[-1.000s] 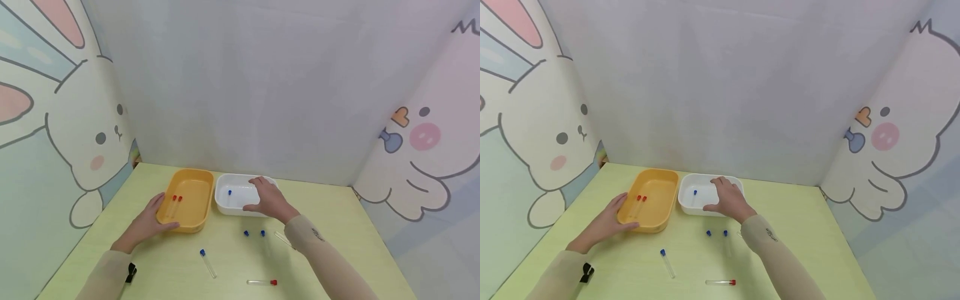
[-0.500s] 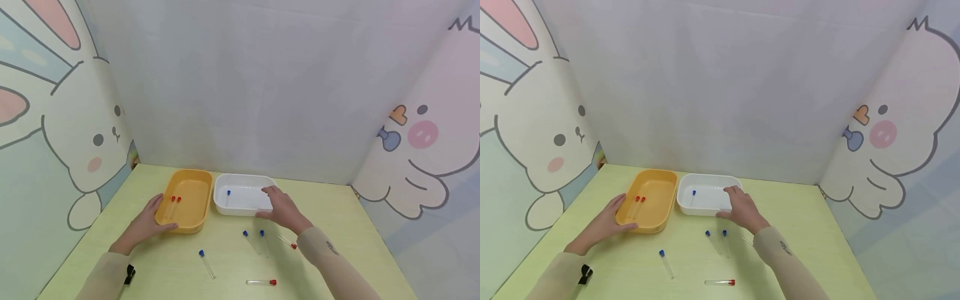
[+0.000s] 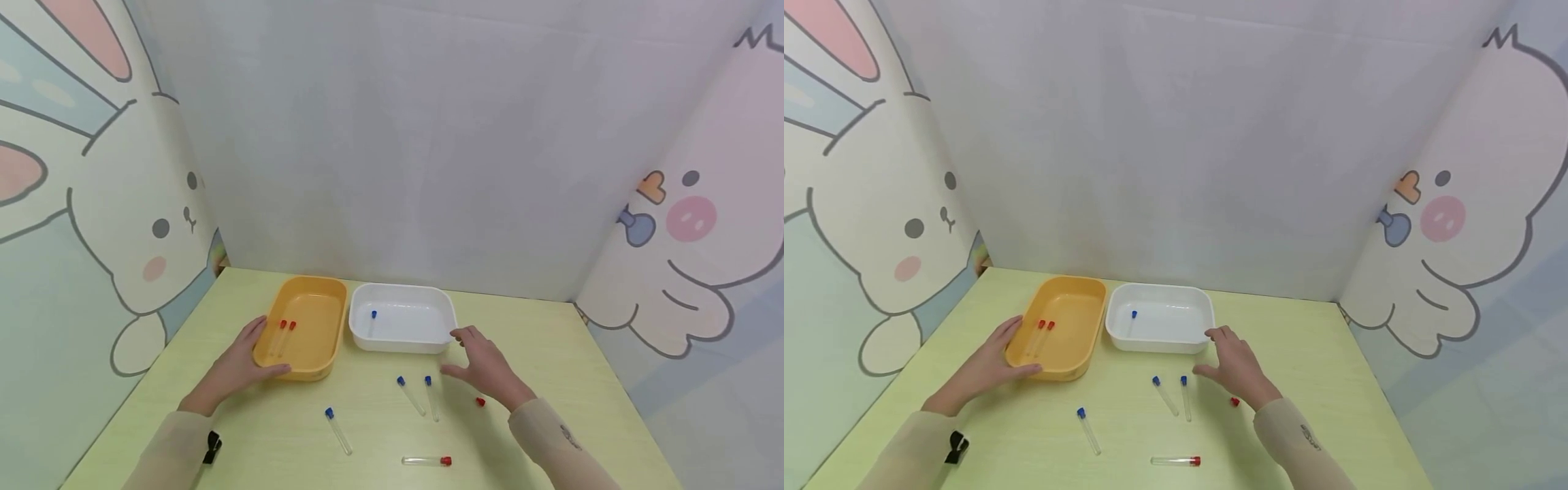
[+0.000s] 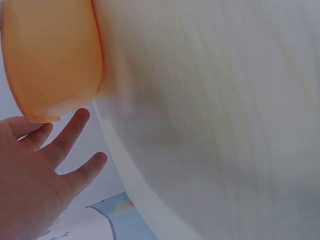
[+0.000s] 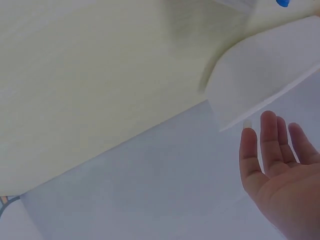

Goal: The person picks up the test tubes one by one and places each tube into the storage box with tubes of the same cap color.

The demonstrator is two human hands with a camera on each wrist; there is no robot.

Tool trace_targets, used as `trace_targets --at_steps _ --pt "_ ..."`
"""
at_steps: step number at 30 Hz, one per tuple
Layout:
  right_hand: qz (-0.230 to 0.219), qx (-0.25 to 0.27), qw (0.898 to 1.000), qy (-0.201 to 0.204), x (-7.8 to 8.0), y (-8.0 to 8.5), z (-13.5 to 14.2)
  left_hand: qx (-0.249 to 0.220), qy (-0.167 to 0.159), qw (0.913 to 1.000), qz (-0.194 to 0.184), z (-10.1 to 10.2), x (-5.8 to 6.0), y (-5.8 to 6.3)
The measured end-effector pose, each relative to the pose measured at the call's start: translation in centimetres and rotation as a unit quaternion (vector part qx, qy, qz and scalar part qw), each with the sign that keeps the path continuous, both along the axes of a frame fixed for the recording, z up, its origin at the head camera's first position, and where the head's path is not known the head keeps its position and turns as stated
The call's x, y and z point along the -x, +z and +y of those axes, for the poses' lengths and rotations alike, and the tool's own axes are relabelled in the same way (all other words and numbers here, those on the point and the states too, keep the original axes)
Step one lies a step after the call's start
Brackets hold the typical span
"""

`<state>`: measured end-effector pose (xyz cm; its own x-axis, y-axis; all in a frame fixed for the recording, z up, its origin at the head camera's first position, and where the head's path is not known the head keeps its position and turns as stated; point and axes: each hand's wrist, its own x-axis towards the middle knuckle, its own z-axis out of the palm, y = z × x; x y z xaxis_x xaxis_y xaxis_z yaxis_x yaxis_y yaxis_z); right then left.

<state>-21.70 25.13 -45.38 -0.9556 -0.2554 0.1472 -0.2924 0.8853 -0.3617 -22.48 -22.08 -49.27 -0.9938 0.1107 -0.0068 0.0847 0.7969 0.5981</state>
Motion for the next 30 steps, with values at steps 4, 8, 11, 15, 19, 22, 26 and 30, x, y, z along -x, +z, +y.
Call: trace_targets --at_steps 4,8,11,15,19,22,26,30 --pt "-0.021 0.005 1.000 -0.010 -0.6 -1.0 0.9 0.002 0.001 1.0000 -0.001 0.0 0.1 -0.1" --pt "-0.050 0.004 0.998 -0.026 -1.1 -2.0 1.4 0.003 0.000 1.0000 0.001 -0.1 0.1 -0.3" --pt "-0.062 -0.001 0.998 -0.032 -1.3 -2.7 1.7 0.001 0.000 1.0000 0.002 -0.1 0.2 -0.4" --pt "-0.061 -0.015 0.998 -0.029 -1.6 -3.5 1.8 0.001 -0.001 1.0000 0.004 0.0 0.2 -0.4" --pt "-0.055 -0.034 0.998 -0.023 -1.6 -4.0 1.8 -0.003 -0.003 1.0000 0.006 -0.1 0.1 -0.3" --pt "-0.054 -0.045 0.997 -0.023 -1.6 -4.5 1.8 -0.006 -0.005 0.9999 0.008 -0.1 0.1 -0.2" --pt "-0.054 -0.049 0.997 -0.025 -1.2 -5.2 1.9 -0.007 -0.006 0.9999 0.010 -0.2 0.0 -0.2" --pt "-0.049 -0.051 0.997 -0.019 -1.2 -5.5 2.0 -0.007 -0.005 0.9999 0.006 0.0 -0.1 0.0"
